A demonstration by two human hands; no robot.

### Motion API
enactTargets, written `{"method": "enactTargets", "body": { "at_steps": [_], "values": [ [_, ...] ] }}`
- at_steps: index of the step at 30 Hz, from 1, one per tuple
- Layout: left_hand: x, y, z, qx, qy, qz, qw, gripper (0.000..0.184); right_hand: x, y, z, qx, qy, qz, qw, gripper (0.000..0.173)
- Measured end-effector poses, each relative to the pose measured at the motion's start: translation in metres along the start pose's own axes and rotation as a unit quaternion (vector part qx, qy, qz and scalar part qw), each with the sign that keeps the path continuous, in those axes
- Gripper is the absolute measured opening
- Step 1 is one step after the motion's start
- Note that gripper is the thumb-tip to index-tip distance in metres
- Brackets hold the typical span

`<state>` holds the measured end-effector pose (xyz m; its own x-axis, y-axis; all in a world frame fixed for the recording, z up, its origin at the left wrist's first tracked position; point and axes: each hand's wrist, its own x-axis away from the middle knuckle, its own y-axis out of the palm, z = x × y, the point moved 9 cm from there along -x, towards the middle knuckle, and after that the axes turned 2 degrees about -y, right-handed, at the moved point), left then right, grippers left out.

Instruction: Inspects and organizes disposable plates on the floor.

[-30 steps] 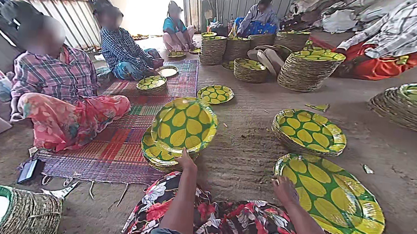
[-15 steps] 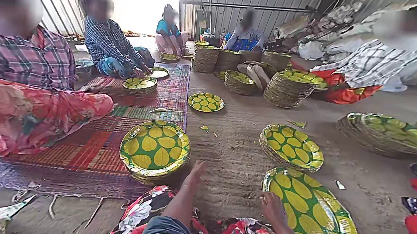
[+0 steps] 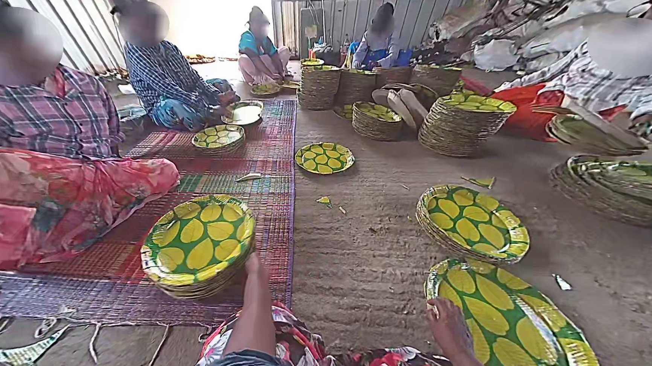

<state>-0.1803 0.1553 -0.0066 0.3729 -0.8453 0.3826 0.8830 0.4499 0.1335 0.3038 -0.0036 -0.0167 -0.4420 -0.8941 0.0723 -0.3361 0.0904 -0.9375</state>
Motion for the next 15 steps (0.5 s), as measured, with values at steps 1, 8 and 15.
{"method": "enactTargets", "body": {
  "at_steps": [1, 8, 15],
  "values": [
    [-0.023, -0.030, -0.007, 0.030, -0.018, 0.069, 0.997, 0.046, 0.000, -0.003, 0.000, -0.004, 0.009, 0.006, 1.000, 0.030],
    [0.002, -0.069, -0.001, 0.098, -0.033, 0.175, 0.979, 0.057, 0.004, 0.005, 0.013, 0.030, 0.123, -0.071, 0.989, 0.063],
    [0.100, 0.080, 0.018, -0.090, -0.030, -0.174, 0.980, 0.044, 0.014, 0.015, 0.010, 0.121, 0.142, -0.164, 0.969, 0.048]
  ]
}}
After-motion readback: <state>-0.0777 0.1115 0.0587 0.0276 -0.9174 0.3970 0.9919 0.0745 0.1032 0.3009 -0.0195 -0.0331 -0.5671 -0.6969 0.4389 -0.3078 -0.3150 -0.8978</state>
